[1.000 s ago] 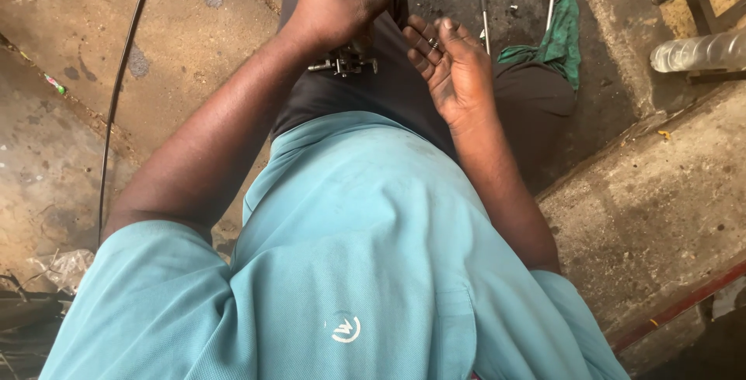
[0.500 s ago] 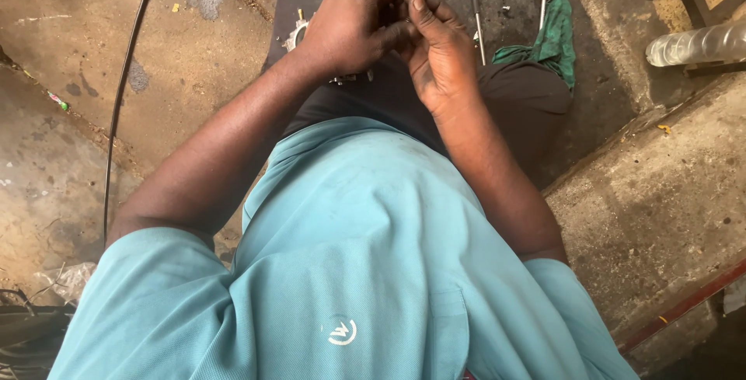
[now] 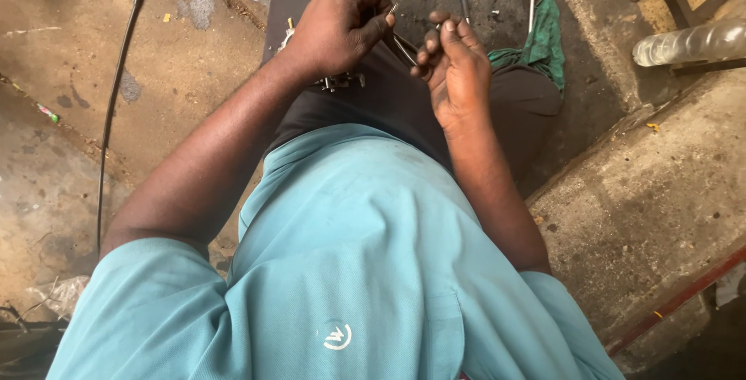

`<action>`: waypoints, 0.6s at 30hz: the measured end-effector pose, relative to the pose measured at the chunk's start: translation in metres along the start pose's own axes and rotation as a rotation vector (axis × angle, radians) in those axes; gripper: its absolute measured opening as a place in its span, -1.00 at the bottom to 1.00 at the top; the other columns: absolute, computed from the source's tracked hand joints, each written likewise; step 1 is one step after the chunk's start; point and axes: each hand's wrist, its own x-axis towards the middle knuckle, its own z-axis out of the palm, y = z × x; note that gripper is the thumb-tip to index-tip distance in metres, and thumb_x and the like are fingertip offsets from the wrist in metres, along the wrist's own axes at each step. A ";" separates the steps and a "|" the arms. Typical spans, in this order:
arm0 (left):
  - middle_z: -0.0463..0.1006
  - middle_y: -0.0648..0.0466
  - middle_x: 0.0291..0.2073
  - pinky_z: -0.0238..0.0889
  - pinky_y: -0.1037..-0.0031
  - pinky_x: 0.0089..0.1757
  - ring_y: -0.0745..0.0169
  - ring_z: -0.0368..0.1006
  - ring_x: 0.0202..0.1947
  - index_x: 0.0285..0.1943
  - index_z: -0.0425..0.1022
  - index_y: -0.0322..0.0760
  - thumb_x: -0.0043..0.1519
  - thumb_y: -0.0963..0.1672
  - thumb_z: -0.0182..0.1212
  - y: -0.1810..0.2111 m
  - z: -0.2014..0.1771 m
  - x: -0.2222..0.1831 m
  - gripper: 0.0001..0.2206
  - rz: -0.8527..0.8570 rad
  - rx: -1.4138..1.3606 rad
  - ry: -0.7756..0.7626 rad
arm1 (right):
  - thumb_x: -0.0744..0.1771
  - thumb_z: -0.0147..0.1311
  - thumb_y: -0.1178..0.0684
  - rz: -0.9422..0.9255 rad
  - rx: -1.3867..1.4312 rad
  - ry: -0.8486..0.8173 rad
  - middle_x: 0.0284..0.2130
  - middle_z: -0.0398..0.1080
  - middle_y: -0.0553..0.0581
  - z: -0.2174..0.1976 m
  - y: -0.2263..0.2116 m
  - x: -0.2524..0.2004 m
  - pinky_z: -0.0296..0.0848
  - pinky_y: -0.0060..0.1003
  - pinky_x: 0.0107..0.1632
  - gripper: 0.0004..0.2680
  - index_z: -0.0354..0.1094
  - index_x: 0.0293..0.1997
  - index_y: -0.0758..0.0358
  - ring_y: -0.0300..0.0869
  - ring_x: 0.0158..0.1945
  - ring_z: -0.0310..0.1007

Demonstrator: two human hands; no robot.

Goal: The recorder is disassembling and inspecting a motorcycle carburetor, handling small internal parts like the needle and spring.

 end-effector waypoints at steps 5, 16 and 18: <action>0.60 -0.05 -0.45 0.36 0.22 -0.34 0.04 0.57 -0.43 -0.13 0.56 -0.30 0.34 -0.06 0.25 0.008 -0.002 -0.003 -0.81 0.007 0.037 -0.029 | 0.48 -0.06 0.10 -0.090 -0.134 0.029 -0.23 0.43 0.07 0.012 -0.011 -0.004 0.55 -0.28 -0.23 -0.86 0.31 0.17 0.22 -0.21 -0.21 0.50; 0.64 -0.06 -0.38 0.38 0.09 -0.27 -0.12 0.58 -0.32 -0.13 0.57 -0.27 0.28 -0.07 0.24 0.009 -0.001 -0.005 -0.83 0.045 0.171 -0.147 | 0.42 0.13 0.14 -0.166 -0.401 -0.046 -0.13 0.54 0.07 0.018 -0.004 0.000 0.59 -0.37 -0.16 -0.88 0.43 0.05 0.25 -0.27 -0.10 0.57; 0.64 -0.05 -0.38 0.39 0.10 -0.27 -0.10 0.58 -0.33 -0.13 0.57 -0.25 0.27 -0.08 0.23 0.014 -0.003 -0.006 -0.83 0.016 0.153 -0.165 | 0.40 0.18 0.14 -0.158 -0.415 -0.045 -0.18 0.53 0.05 0.020 -0.004 -0.004 0.59 -0.39 -0.15 -0.88 0.47 0.04 0.26 -0.30 -0.14 0.54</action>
